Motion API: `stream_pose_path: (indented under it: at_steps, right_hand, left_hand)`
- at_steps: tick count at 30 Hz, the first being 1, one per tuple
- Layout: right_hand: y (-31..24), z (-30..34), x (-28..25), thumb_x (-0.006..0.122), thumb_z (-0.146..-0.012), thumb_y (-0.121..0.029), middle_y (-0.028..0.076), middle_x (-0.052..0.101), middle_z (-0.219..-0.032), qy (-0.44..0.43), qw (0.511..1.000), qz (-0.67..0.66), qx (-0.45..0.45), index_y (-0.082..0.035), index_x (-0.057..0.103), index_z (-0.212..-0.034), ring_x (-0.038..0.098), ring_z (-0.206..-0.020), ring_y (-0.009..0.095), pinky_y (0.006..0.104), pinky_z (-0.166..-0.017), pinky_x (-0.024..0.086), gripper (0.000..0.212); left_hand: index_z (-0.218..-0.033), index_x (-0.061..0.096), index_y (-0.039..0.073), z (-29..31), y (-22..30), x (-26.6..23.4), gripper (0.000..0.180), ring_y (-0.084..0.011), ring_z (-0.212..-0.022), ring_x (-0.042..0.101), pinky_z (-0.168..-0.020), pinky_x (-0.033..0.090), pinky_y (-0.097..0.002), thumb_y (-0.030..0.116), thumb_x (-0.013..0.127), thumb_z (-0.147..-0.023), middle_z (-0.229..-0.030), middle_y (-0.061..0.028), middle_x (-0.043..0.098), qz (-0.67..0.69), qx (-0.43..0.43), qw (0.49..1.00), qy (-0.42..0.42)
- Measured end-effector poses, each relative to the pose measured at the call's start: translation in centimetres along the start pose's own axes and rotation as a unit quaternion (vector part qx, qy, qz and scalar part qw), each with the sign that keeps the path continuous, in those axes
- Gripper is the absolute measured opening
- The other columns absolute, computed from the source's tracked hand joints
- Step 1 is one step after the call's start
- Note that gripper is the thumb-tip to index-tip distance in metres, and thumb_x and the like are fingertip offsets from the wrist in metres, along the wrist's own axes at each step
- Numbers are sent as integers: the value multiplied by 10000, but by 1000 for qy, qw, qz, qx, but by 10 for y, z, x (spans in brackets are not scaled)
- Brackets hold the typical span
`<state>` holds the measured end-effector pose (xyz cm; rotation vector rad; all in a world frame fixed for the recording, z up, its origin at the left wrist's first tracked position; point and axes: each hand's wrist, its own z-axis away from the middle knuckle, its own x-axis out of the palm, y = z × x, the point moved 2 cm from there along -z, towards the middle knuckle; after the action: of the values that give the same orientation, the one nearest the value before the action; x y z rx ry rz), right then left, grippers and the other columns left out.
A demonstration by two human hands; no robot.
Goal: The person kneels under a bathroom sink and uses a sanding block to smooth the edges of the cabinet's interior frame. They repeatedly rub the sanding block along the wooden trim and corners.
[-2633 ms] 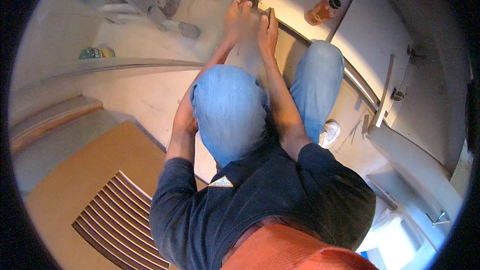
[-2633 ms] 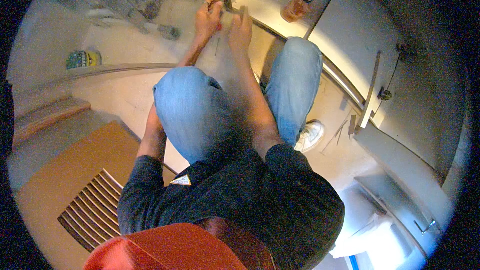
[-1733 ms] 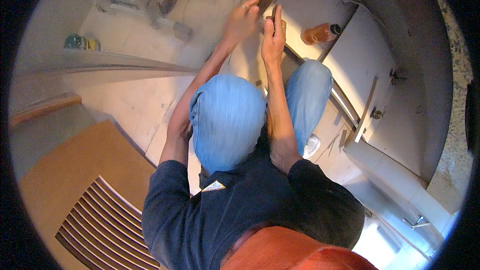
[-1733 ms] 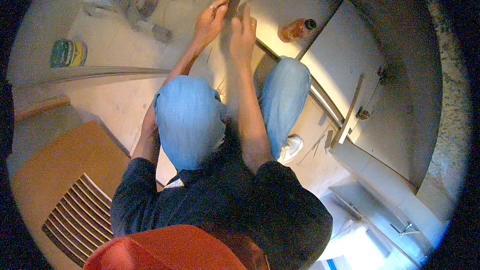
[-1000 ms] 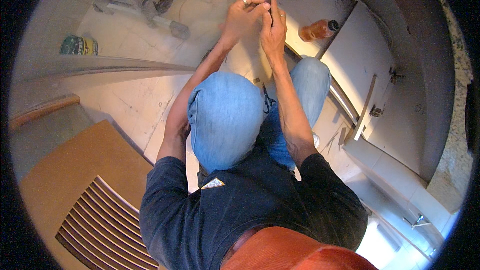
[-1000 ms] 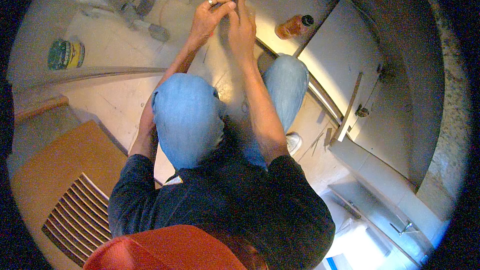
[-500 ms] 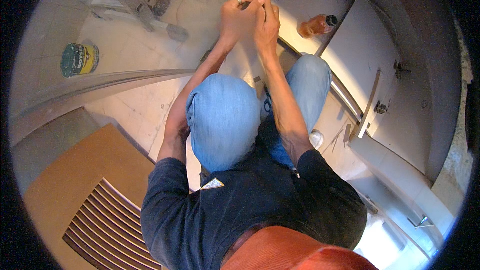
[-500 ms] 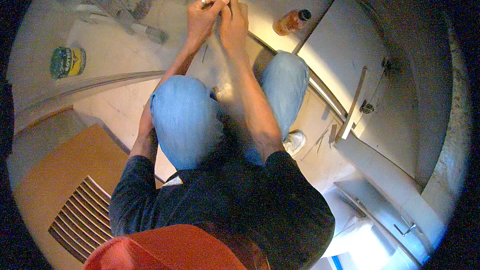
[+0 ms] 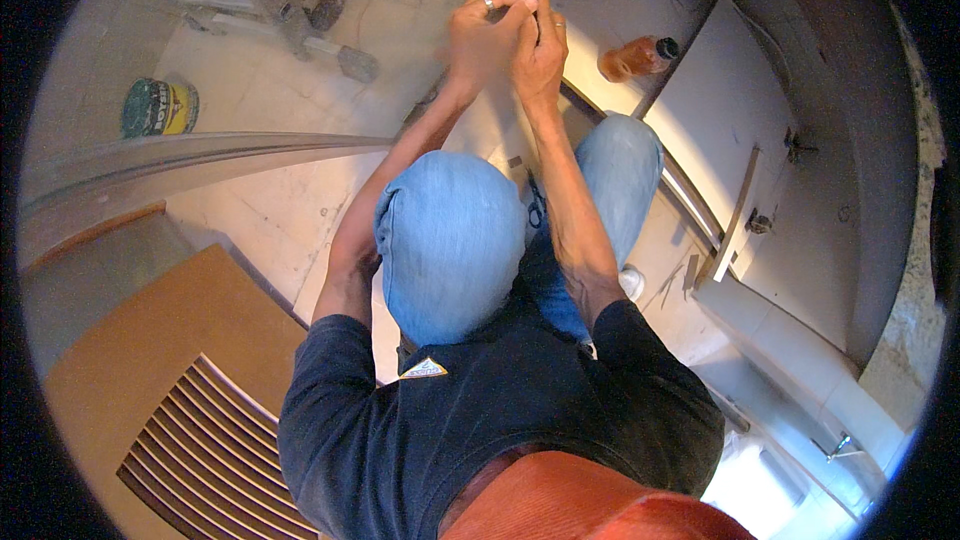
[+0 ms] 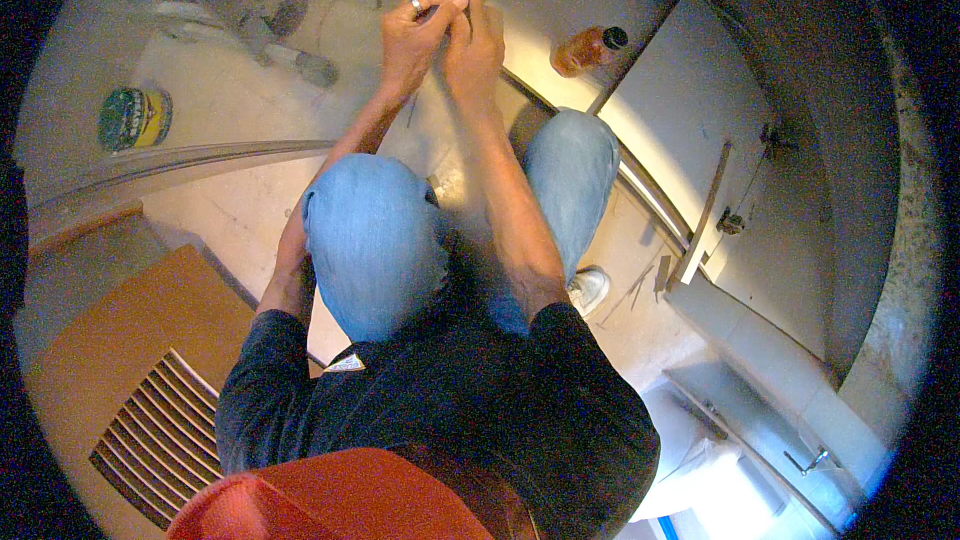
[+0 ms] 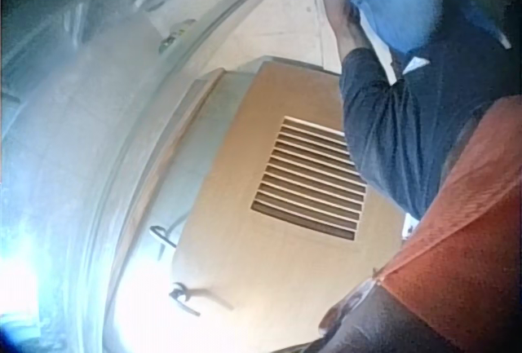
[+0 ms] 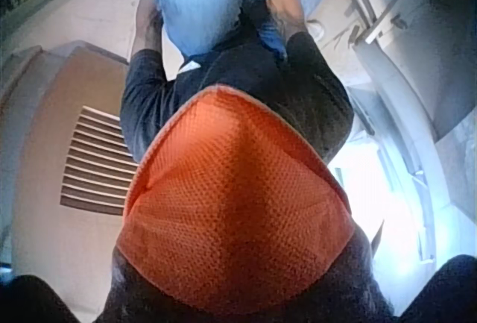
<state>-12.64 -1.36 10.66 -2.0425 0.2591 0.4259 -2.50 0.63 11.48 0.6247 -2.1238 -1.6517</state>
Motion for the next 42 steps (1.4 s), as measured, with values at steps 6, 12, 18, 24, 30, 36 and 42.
stream_pose_path:
  at_steps: [6,12,18,24,30,36,42]
  right_hand:
    - [1,-4,0,443,-1069,-301,235,612,-1111,-9,1000,-5,10,16,436,-1504,611,-1037,361,420,-907,478,538]
    - [11,2,-3,420,-1065,-300,242,605,-1231,11,999,35,-23,0,420,-1519,600,-1079,366,417,-946,466,544]
    - [26,29,-12,412,-1082,-370,86,623,-1059,-30,987,-72,142,-53,360,-1569,561,-821,144,301,-769,497,583]
    - [9,38,-10,445,-1081,-382,78,619,-1061,-54,962,-176,202,-74,344,-1580,545,-807,135,285,-761,497,595]
    - [-17,20,-81,541,-1031,-338,232,559,-1419,-10,999,-40,20,-5,421,-1515,555,-1277,350,428,-1082,423,599]
    - [50,-6,-262,613,-997,-362,189,646,-1271,79,973,204,68,-40,494,-1477,631,-1105,262,377,-963,491,589]
    - [170,23,-298,615,-943,-524,208,626,-1234,-11,887,453,93,-157,501,-1475,592,-1135,405,520,-956,474,656]
  left_hand:
    - [-962,795,58,-5,-1,3,196,-279,-1186,657,-991,502,-370,224,731,-879,-1303,-197,668,-77,69,995,0]
    - [-1113,727,40,-9,-14,4,215,-201,-1155,654,-962,517,-314,182,682,-958,-1193,-188,712,61,15,998,-5]
    - [-1118,708,40,-11,-19,10,186,-162,-936,707,-845,553,-310,147,654,-975,-1076,-134,755,29,35,996,79]
    - [-1085,746,49,-13,-22,8,180,-166,-888,707,-821,539,-295,162,688,-958,-1050,-96,766,-11,27,997,71]
    - [-1097,754,46,-18,-31,12,210,-177,-935,693,-867,535,-332,193,707,-954,-1039,-100,766,-53,117,989,78]
    - [-1121,751,54,-22,-32,18,280,-133,-906,670,-816,533,-313,266,742,-938,-954,-66,763,-14,111,989,98]
    - [-1131,732,-4,-18,-20,19,257,-100,-881,652,-799,526,-260,179,733,-950,-978,-57,746,-7,73,994,79]
